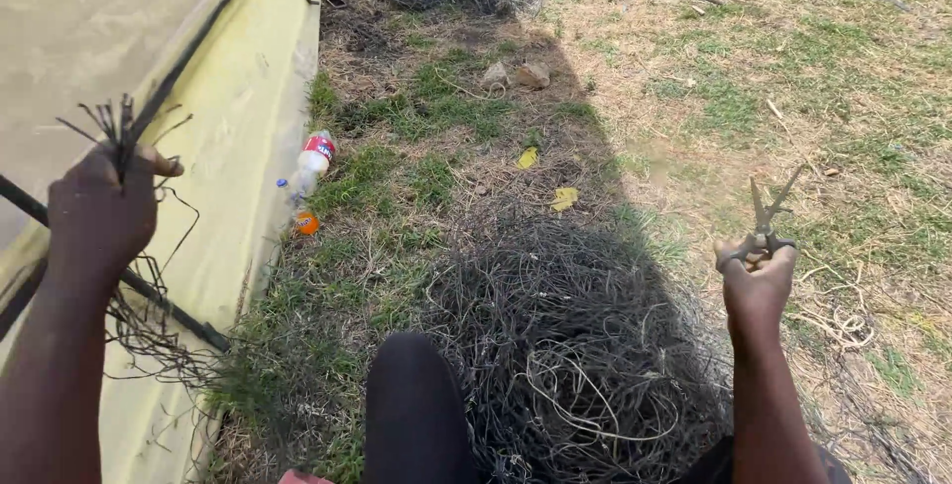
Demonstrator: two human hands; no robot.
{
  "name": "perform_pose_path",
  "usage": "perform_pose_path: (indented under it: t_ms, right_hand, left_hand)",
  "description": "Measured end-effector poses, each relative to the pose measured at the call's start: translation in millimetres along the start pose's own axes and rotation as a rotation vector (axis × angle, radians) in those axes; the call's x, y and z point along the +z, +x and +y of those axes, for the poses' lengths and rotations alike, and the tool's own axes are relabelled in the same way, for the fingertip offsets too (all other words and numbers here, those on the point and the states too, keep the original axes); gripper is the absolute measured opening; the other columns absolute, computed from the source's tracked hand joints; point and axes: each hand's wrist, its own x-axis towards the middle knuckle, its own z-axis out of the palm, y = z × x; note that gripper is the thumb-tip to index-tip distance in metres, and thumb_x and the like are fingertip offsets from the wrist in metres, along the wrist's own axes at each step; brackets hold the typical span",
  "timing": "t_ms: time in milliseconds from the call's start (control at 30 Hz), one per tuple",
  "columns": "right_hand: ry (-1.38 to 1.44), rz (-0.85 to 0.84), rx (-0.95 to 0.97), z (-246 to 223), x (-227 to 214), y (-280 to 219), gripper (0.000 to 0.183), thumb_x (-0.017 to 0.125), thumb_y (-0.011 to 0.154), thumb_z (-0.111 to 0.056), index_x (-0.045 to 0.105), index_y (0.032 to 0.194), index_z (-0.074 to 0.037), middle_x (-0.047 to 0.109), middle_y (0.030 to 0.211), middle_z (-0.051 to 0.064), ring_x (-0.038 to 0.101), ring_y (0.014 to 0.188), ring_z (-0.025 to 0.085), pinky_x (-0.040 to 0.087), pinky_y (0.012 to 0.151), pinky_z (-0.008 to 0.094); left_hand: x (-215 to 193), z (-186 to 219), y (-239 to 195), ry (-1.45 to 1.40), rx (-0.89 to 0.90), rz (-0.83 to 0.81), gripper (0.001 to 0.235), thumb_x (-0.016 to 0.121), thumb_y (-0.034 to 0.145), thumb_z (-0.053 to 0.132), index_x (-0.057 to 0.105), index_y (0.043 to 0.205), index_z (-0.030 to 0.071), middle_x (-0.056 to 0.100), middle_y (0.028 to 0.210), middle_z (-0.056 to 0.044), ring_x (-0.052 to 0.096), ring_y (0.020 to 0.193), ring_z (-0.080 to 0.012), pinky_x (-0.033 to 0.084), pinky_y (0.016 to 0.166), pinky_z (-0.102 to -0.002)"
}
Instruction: Cutting dried vines into smaller pieces using scissors while sitting on the ground
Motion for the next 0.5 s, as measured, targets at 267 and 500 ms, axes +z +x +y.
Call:
perform_pose_path:
  t_ms: [267, 500]
  right_hand:
    - [-0.005, -0.306, -0.073, 31, 17, -2, 0.046, 0.079, 0.104, -0.013, 0.055, 0.138, 0.004, 0.073, 0.115, 0.028, 0.069, 0.107, 0.038, 0.053, 0.097, 0.052]
    - [0.163, -0.304, -0.125, 69, -1, 36, 0.024, 0.066, 0.121, -0.001, 0.047, 0.134, 0.007, 0.069, 0.119, 0.024, 0.074, 0.107, 0.031, 0.062, 0.091, 0.038]
  left_hand:
    - [53, -60, 5, -0.118, -0.348, -0.110, 0.034, 0.050, 0.124, 0.033, 0.072, 0.111, 0.011, 0.076, 0.097, 0.003, 0.071, 0.067, -0.0150, 0.052, 0.070, -0.033]
    - [-57, -201, 42, -0.068, 0.167, 0.650, 0.020, 0.051, 0.126, 0.008, 0.061, 0.136, -0.006, 0.081, 0.101, -0.015, 0.075, 0.081, -0.0219, 0.065, 0.074, -0.036]
